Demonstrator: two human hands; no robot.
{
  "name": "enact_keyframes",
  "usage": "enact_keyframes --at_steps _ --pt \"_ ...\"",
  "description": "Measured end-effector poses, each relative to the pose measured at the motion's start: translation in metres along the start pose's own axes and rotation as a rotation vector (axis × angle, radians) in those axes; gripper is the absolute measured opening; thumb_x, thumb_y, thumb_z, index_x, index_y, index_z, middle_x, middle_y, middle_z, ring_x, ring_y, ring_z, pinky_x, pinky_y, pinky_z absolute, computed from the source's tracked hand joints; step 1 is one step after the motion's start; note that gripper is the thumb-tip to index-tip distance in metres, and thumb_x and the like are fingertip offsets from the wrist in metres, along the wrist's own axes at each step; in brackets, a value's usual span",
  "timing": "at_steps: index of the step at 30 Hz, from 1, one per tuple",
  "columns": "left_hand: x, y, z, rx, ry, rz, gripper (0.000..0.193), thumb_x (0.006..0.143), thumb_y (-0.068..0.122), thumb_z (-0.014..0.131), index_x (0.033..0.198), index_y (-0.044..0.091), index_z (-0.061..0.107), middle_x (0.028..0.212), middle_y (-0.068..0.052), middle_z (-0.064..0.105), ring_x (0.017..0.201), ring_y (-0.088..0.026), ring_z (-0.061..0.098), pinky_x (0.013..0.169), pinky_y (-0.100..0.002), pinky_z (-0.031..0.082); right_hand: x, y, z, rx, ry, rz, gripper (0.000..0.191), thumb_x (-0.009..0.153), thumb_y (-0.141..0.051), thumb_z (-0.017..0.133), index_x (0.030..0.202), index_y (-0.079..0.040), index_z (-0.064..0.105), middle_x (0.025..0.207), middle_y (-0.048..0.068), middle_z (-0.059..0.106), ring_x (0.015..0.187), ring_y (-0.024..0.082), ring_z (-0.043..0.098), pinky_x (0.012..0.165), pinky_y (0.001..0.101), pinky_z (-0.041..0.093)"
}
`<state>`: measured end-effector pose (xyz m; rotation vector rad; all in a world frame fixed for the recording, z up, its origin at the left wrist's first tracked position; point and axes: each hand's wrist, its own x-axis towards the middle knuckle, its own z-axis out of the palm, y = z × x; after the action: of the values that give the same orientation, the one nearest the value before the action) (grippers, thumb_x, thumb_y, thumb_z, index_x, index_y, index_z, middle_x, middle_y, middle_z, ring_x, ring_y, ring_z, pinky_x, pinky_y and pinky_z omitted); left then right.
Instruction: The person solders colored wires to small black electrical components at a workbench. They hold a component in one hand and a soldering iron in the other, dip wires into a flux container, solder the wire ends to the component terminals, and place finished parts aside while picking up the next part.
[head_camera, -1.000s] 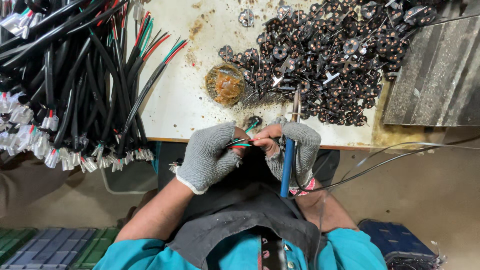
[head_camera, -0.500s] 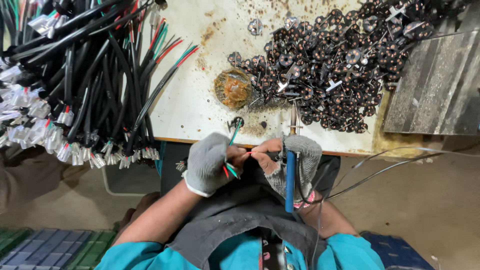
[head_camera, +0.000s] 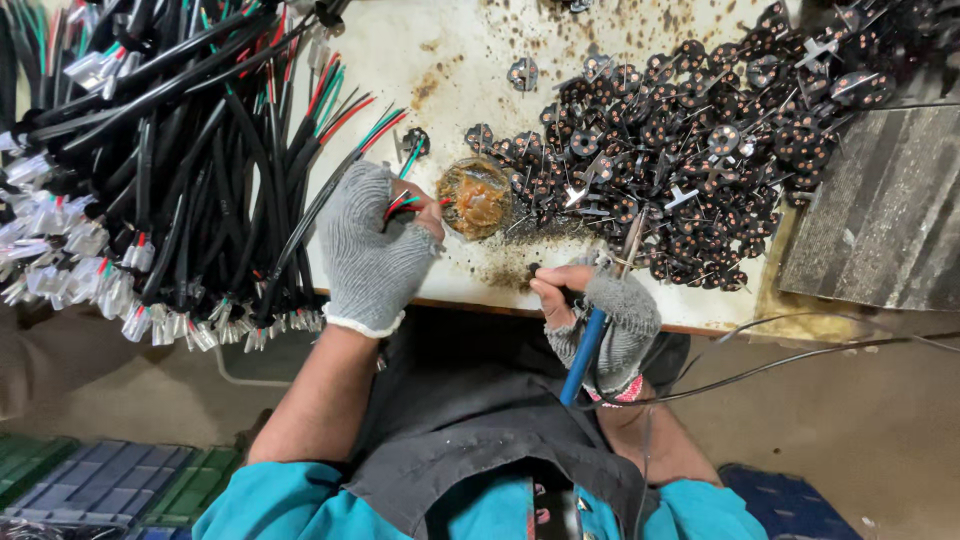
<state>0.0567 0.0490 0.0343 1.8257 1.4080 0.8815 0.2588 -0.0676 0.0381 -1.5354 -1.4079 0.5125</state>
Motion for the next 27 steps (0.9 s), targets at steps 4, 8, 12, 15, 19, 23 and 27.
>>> enact_keyframes --at_steps 4,8,12,15,19,23,27 --pt "-0.001 -0.001 0.002 0.087 0.032 0.062 0.021 0.081 0.008 0.083 0.084 0.006 0.063 0.081 -0.011 0.058 0.075 -0.030 0.061 0.070 -0.039 0.049 -0.001 0.002 -0.002 -0.029 -0.031 0.027 0.013 0.088 -0.002 0.082 0.090 -0.003 0.069 0.091 0.011 0.076 0.082 0.025 0.076 0.080 0.0354 0.059" --pt "-0.002 0.002 0.004 0.063 0.047 0.052 0.019 0.082 0.008 0.083 0.085 0.006 0.064 0.080 -0.011 0.058 0.075 -0.030 0.061 0.070 -0.040 0.049 -0.001 0.004 -0.001 -0.020 -0.025 0.000 0.017 0.088 -0.002 0.083 0.091 -0.005 0.066 0.091 0.011 0.076 0.082 0.025 0.076 0.079 0.0348 0.059" --pt "-0.006 0.001 0.007 0.096 0.059 0.053 0.019 0.085 0.008 0.083 0.087 0.007 0.064 0.083 -0.011 0.059 0.077 -0.029 0.062 0.072 -0.039 0.050 -0.004 0.010 0.002 0.049 0.030 -0.153 0.033 0.095 -0.004 0.081 0.110 -0.005 0.052 0.097 0.010 0.076 0.087 0.024 0.077 0.083 0.0338 0.059" --pt "-0.009 -0.002 0.008 0.111 0.073 0.050 0.020 0.085 0.008 0.083 0.086 0.006 0.064 0.080 -0.011 0.058 0.074 -0.029 0.062 0.069 -0.039 0.049 -0.007 0.013 0.003 0.030 0.020 -0.116 0.036 0.092 -0.002 0.080 0.112 -0.009 0.051 0.093 0.012 0.076 0.085 0.026 0.077 0.081 0.0357 0.060" --pt "-0.006 0.000 0.008 0.094 0.083 0.069 0.021 0.086 0.009 0.084 0.087 0.006 0.064 0.081 -0.011 0.058 0.074 -0.029 0.061 0.069 -0.039 0.049 -0.007 0.009 0.000 -0.051 0.003 -0.099 0.027 0.092 -0.005 0.082 0.101 -0.008 0.058 0.092 0.010 0.077 0.084 0.025 0.077 0.078 0.0341 0.058" --pt "-0.012 0.012 -0.006 0.099 0.134 0.182 0.024 0.087 0.006 0.082 0.085 0.006 0.058 0.081 -0.010 0.060 0.074 -0.029 0.059 0.067 -0.038 0.047 -0.002 -0.004 -0.006 -0.136 -0.013 -0.093 0.016 0.088 -0.007 0.083 0.091 -0.006 0.067 0.091 0.010 0.077 0.082 0.026 0.076 0.078 0.0355 0.057" --pt "-0.040 0.018 -0.034 -0.305 -0.309 0.191 0.014 0.074 0.003 0.072 0.083 0.010 0.064 0.078 -0.005 0.062 0.075 -0.019 0.061 0.069 -0.032 0.050 0.003 -0.011 -0.010 -0.044 -0.117 0.092 0.024 0.082 -0.010 0.087 0.101 -0.002 0.075 0.080 0.009 0.073 0.067 0.023 0.069 0.064 0.0326 0.053"
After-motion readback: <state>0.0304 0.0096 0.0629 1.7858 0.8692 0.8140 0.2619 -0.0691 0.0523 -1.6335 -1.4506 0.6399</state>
